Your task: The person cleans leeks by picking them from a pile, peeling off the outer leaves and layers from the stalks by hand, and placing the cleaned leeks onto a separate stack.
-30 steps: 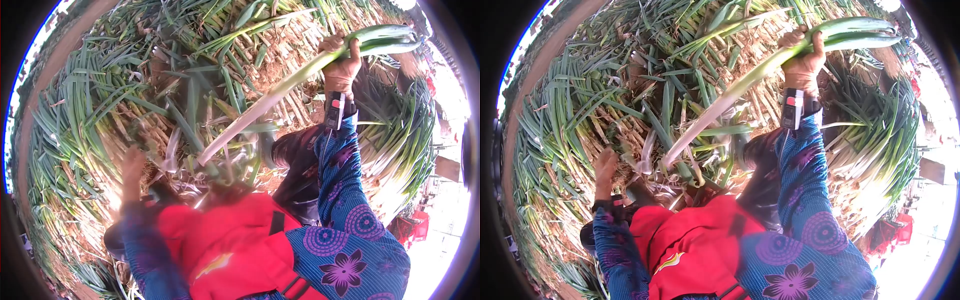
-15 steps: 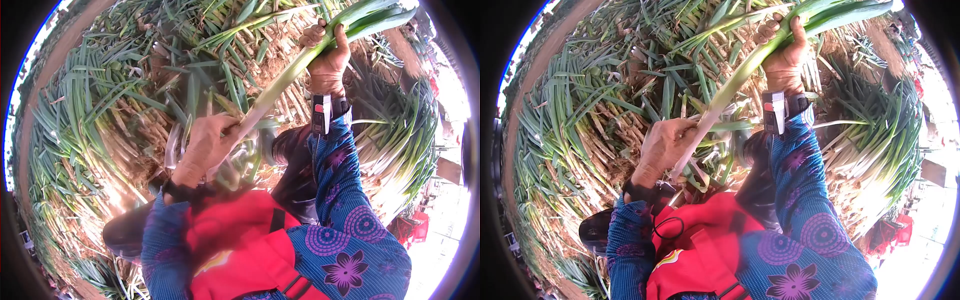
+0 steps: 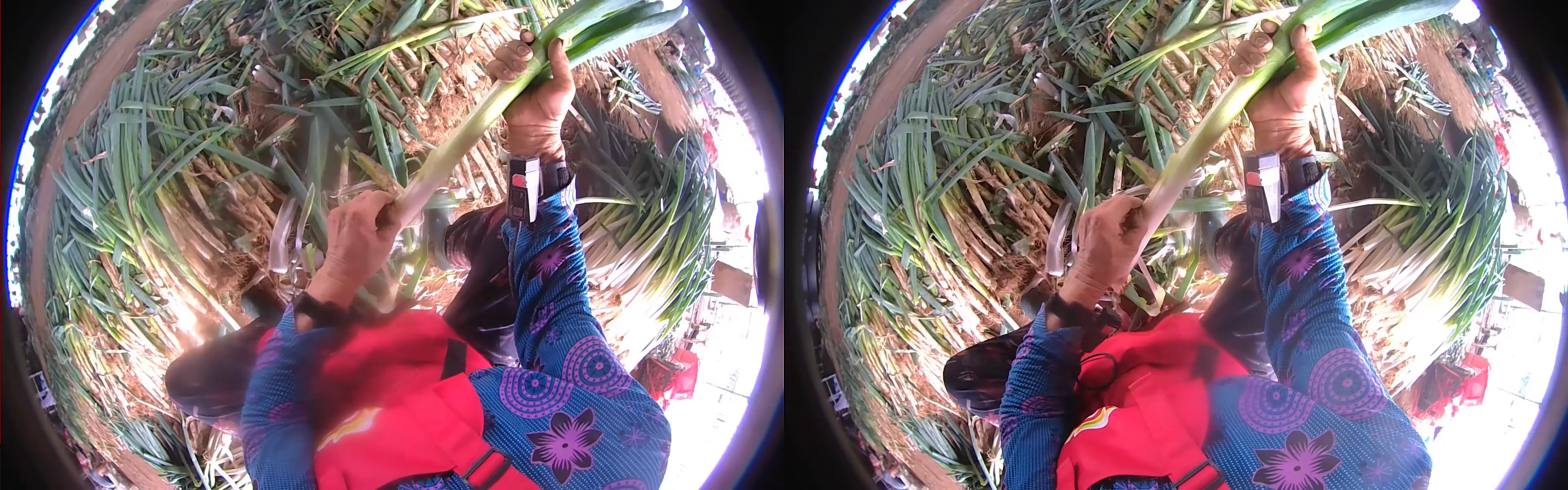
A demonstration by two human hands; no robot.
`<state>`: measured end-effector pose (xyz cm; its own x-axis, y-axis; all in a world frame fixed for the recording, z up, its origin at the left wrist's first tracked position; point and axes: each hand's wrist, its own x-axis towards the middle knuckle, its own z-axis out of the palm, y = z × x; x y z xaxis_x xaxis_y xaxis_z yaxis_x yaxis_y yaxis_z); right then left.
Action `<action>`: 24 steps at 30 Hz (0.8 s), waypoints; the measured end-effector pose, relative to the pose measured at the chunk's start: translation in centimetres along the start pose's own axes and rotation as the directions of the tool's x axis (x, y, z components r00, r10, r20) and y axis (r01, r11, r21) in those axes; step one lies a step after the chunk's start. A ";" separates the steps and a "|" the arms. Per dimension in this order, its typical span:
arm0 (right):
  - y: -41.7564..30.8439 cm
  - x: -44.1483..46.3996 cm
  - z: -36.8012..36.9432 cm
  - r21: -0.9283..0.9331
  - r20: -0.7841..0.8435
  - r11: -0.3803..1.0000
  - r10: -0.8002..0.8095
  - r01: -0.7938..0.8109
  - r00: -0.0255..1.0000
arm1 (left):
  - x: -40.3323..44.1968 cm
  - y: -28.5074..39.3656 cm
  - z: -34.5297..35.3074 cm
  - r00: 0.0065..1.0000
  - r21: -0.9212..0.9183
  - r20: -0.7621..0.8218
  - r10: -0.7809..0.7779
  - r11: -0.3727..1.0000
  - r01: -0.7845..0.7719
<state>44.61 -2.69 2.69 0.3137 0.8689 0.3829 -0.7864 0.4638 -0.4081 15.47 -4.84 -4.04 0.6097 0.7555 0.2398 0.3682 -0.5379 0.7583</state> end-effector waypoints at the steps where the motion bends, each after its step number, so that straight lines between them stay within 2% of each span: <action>1: 0.0 0.1 0.1 0.070 0.047 0.997 0.024 -0.028 0.999 | 0.0 -0.2 -0.1 1.000 -0.045 0.008 -0.018 0.999 0.018; 2: -0.1 0.1 0.2 0.138 0.096 0.989 0.045 -0.059 0.994 | 0.1 -0.3 -0.3 0.999 -0.089 0.016 -0.036 0.995 0.037; 6: -0.3 0.1 0.8 0.327 0.227 0.928 0.105 -0.177 0.968 | -0.1 -1.1 -0.9 0.944 -0.311 0.252 -0.212 0.906 0.287; 8: 0.0 0.2 1.1 0.324 0.273 0.928 0.094 -0.183 0.957 | -0.2 -2.0 -0.4 0.901 -0.436 0.335 -0.274 0.803 0.406; 10: 0.3 0.4 1.5 0.364 0.349 0.900 0.106 -0.239 0.931 | -0.5 -2.5 -0.5 0.883 -0.450 0.371 -0.287 0.776 0.441; 11: 0.6 0.3 1.8 0.373 0.329 0.904 0.079 -0.207 0.941 | -0.5 -2.5 -0.6 0.875 -0.457 0.387 -0.291 0.764 0.456; 14: 0.7 0.5 2.2 0.395 0.420 0.882 0.076 -0.258 0.904 | -1.0 -3.1 -0.8 0.807 -0.524 0.452 -0.379 0.619 0.584; 17: 0.2 0.6 2.6 0.440 0.448 0.847 0.082 -0.299 0.890 | -2.2 -4.9 -1.1 0.698 -0.616 0.520 -0.493 0.351 0.706; 20: 0.4 0.1 3.1 0.467 0.403 0.840 0.075 -0.275 0.912 | -2.5 -3.9 -1.5 0.638 -0.782 0.518 -0.570 -0.012 0.623; 21: 0.6 -0.1 3.3 0.478 0.380 0.838 0.074 -0.264 0.922 | -1.9 -2.6 -1.8 0.492 -0.793 0.538 -0.684 -0.213 0.571; 24: -0.2 0.0 2.7 0.462 0.346 0.856 0.067 -0.232 0.936 | -2.6 -5.2 -2.1 0.549 -0.849 0.487 -0.679 -0.221 0.480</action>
<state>43.36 -3.25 5.02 0.0568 0.7846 0.6174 -0.9917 0.1156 -0.0556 10.52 -3.23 -7.34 0.4263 0.5980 -0.6788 -0.3846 0.7990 0.4623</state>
